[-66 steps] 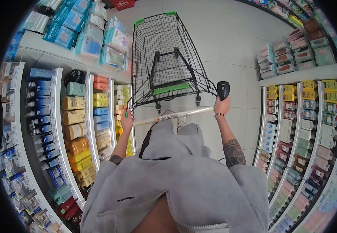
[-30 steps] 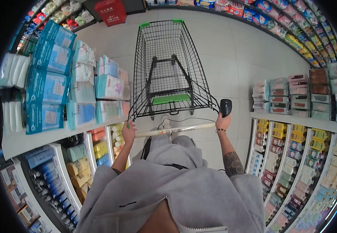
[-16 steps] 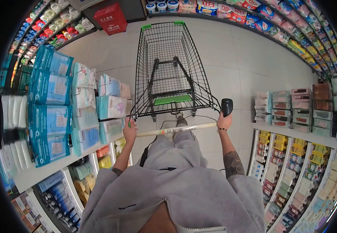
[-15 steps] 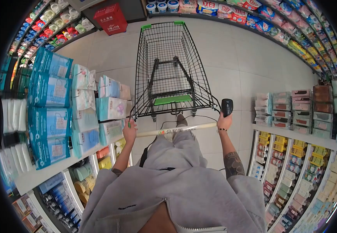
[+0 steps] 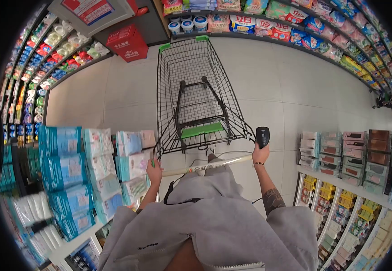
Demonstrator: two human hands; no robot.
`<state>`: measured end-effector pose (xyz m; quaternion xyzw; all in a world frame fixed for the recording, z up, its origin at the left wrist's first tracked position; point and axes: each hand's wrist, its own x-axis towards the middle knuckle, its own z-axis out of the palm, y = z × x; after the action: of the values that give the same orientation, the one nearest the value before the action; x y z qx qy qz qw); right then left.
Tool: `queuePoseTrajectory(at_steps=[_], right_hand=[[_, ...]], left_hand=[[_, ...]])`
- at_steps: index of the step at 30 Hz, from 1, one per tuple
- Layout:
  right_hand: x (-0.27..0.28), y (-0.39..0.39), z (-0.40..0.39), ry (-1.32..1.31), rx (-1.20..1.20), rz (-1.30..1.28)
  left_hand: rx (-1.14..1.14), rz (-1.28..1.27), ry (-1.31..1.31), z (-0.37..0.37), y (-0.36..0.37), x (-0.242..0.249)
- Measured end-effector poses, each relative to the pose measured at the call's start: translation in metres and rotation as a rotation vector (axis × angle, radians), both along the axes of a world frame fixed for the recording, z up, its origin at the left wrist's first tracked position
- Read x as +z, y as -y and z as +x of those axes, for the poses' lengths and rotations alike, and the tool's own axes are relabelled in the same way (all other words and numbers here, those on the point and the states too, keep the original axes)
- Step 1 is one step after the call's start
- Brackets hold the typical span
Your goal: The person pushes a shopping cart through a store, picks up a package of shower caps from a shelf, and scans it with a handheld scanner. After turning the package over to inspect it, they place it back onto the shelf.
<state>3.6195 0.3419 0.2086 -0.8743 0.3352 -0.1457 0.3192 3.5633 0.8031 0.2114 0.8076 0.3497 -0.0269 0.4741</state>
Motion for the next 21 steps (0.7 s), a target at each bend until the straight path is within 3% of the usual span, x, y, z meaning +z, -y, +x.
queuePoseTrajectory(at_steps=[10,17,21], right_hand=[[-0.005,0.014,0.101,-0.014,0.029,0.019],[-0.002,0.025,0.175,0.034,0.097,-0.022],[-0.003,0.033,0.216,0.082,0.244,0.045]], left_hand=[[0.007,0.005,-0.008,0.085,0.015,-0.008],[-0.098,0.230,-0.053,0.158,0.035,0.019],[-0.129,0.430,-0.016,0.192,0.017,-0.016]])
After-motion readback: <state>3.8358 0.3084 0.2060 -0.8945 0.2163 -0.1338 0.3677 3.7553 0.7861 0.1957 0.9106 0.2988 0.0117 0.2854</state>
